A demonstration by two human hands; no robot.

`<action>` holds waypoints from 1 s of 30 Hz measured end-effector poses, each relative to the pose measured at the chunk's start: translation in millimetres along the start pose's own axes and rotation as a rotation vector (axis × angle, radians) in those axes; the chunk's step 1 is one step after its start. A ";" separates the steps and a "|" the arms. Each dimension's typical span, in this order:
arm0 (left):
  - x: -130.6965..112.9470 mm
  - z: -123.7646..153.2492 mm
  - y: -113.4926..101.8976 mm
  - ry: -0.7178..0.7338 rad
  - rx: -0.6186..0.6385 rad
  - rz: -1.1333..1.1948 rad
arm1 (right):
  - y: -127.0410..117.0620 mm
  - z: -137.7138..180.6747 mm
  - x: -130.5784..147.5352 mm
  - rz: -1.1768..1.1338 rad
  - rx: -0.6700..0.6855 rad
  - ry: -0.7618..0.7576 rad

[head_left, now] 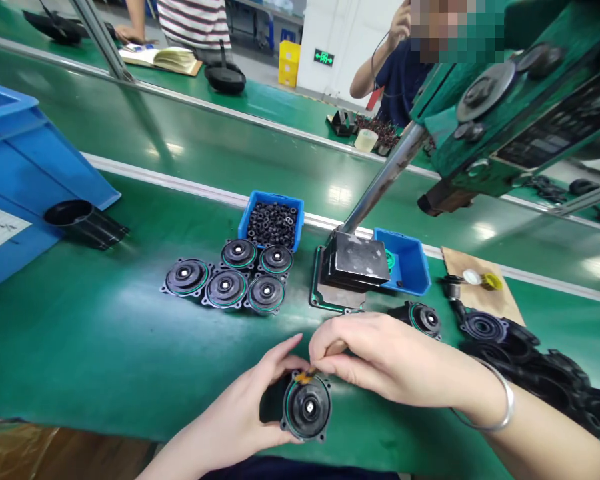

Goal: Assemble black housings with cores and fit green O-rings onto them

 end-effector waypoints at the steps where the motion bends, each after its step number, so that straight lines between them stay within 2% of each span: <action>1: 0.5 1.1 0.4 0.006 -0.003 -0.016 | 1.0 4.7 0.7 0.024 -0.023 -0.004; 9: 6.8 15.9 9.8 0.076 -0.109 -0.174 | 15.5 47.8 8.1 0.152 -0.222 -0.121; 15: 8.1 22.5 18.1 0.116 -0.236 -0.266 | 23.5 69.2 8.8 0.158 -0.302 -0.059; 22: 7.0 27.0 22.1 0.154 -0.317 -0.389 | 36.4 90.7 15.8 0.090 -0.492 -0.035; 26: 4.3 26.1 22.8 0.180 -0.341 -0.441 | 51.7 103.0 17.5 0.092 -0.521 -0.062; 30: 2.5 24.3 24.1 0.167 -0.338 -0.465 | 56.4 104.0 21.2 0.110 -0.526 -0.093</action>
Point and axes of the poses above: each hand's wrist, its own z-axis away from the middle knuckle, its own y-axis out of the palm, x = y × z, the point moved 8 cm from there along -z, towards the middle knuckle, and after that the axes turned 13 degrees about y, right-handed, at the moved point
